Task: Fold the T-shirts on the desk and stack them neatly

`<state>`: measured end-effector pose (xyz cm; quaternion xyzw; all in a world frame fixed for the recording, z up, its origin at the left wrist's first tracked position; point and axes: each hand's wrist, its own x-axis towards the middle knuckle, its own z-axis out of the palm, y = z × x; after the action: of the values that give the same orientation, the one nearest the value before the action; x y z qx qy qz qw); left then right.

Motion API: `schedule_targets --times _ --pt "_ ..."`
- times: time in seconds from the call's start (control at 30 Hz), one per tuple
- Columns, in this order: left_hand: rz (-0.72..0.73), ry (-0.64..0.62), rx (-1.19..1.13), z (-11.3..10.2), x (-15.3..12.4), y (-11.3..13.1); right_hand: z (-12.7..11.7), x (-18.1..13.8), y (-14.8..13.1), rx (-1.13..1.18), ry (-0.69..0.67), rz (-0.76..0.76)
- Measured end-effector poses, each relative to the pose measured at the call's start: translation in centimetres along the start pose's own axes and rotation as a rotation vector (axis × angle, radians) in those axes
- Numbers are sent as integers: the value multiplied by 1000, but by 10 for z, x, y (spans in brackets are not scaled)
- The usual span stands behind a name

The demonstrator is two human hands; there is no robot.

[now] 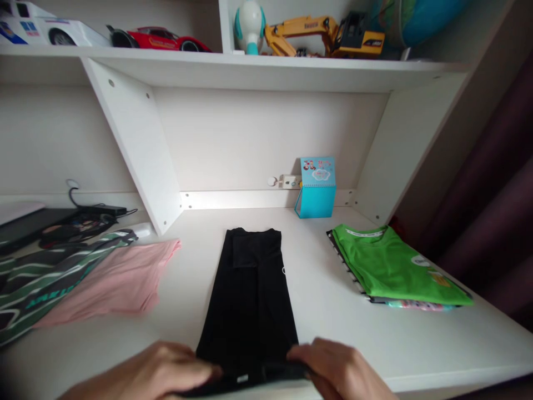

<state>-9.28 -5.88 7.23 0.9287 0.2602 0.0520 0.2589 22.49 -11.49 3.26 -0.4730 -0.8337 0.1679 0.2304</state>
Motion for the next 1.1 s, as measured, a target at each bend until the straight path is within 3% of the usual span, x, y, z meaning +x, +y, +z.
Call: schedule_targets --times 0.1,0.2,0.23,0.33,0.47,0.57,0.77,1.0,1.1 --pt "-127 194 -89 -56 41 -18 -33 60 17 37 103 179" --pt "-143 315 -189 -87 107 -77 -41 142 60 -61 137 291" --pt "-177 304 -214 -91 128 -101 -38 168 76 -118 134 385" --pt "-423 365 -234 -82 174 -166 -15 223 115 -163 99 474" --pt "-489 438 -178 -58 191 -214 16 247 145 -210 68 530" --pt "-471 442 -172 -54 190 -229 23 250 161 -220 42 554" --pt "-502 411 -168 -65 201 -244 20 261 177 -227 27 580" --pt "-527 463 -117 -61 208 -245 26 260 177 -224 63 624" --pt "-524 467 -170 -64 208 -239 16 261 173 -162 60 605"
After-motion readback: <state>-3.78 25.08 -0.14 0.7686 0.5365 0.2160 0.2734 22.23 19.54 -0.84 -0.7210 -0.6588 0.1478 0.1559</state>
